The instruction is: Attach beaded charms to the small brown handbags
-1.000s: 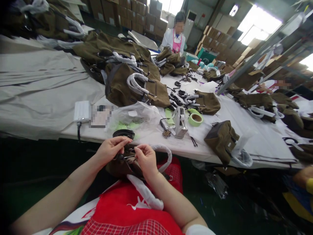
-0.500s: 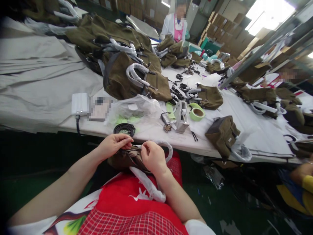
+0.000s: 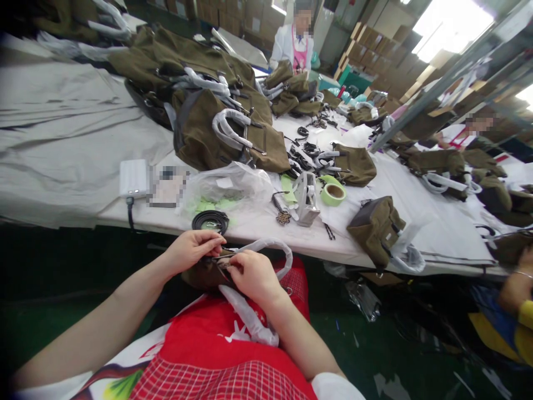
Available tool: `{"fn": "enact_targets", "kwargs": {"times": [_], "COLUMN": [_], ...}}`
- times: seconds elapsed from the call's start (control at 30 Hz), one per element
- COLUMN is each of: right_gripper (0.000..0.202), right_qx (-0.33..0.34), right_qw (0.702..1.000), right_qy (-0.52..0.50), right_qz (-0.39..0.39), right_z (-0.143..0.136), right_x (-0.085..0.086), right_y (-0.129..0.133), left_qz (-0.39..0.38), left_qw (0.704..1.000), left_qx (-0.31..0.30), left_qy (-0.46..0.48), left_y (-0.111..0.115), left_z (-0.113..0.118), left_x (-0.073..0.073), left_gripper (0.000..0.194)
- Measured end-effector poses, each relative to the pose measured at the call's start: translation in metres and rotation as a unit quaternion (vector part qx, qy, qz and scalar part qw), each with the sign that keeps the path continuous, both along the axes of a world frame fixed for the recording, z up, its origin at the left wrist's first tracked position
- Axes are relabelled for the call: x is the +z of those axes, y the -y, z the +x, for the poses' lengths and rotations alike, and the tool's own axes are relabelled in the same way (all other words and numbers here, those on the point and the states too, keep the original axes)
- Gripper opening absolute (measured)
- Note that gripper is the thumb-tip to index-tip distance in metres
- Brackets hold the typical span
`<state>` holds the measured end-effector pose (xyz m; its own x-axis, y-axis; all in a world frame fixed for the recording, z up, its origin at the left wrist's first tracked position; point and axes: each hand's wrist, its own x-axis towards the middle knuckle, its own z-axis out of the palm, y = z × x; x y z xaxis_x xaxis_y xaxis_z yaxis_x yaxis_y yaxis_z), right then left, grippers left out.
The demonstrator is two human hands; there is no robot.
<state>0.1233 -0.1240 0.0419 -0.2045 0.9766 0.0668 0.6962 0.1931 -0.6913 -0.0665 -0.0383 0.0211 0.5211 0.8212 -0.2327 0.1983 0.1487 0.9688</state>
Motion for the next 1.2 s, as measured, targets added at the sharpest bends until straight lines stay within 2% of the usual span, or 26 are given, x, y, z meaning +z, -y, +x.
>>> {"fn": "enact_targets", "kwargs": {"times": [0.2,0.3,0.43,0.5,0.57,0.63,0.67,0.73,0.8,0.87,1.0,1.2], "right_gripper": [0.018,0.019,0.022,0.022,0.020,0.019,0.020,0.024,0.029,0.033,0.035,0.033], "right_qx": [0.056,0.060,0.022,-0.015,-0.075,-0.127,-0.142,-0.157,-0.169,-0.182,-0.203,-0.203], "right_qw": [0.998,0.994,0.996,0.998,0.995,0.971,0.943,0.865,0.797,0.762,0.738,0.742], "right_qy": [0.034,0.084,0.091,0.043,-0.052,-0.201,-0.286,-0.437,-0.527,-0.566,-0.588,-0.593], "right_qz": [-0.022,-0.025,0.012,0.039,0.039,-0.032,-0.088,-0.191,-0.242,-0.255,-0.260,-0.237], "right_z": [0.001,0.000,-0.002,-0.003,-0.005,-0.009,-0.011,-0.015,-0.019,-0.022,-0.026,-0.029], "right_x": [-0.005,0.000,0.005,0.004,0.000,-0.006,-0.009,-0.014,-0.016,-0.017,-0.018,-0.020], "right_y": [-0.004,-0.003,-0.002,-0.002,-0.004,-0.008,-0.010,-0.013,-0.016,-0.018,-0.020,-0.021], "left_qz": [-0.044,-0.019,0.085,0.109,0.116,0.130,0.142,0.165,0.178,0.184,0.218,0.296], "left_qw": [0.998,1.000,0.995,0.992,0.991,0.989,0.987,0.984,0.982,0.981,0.974,0.949], "left_qx": [0.019,0.004,-0.034,-0.046,-0.056,-0.057,-0.054,-0.043,-0.030,-0.016,0.003,0.027], "left_qy": [0.029,0.014,-0.043,-0.047,-0.043,-0.043,-0.046,-0.051,-0.055,-0.059,-0.063,-0.105], "left_y": [0.001,0.001,0.001,0.002,0.004,0.006,0.007,0.009,0.011,0.014,0.021,0.031], "left_z": [0.000,0.000,-0.003,-0.005,-0.006,-0.006,-0.006,-0.006,-0.005,-0.004,0.000,0.007], "left_x": [0.000,0.002,0.005,0.007,0.010,0.012,0.013,0.014,0.015,0.016,0.016,0.014], "left_gripper": [0.040,0.034,0.029,0.027,0.026,0.026,0.025,0.024,0.023,0.021,0.021,0.023]}}
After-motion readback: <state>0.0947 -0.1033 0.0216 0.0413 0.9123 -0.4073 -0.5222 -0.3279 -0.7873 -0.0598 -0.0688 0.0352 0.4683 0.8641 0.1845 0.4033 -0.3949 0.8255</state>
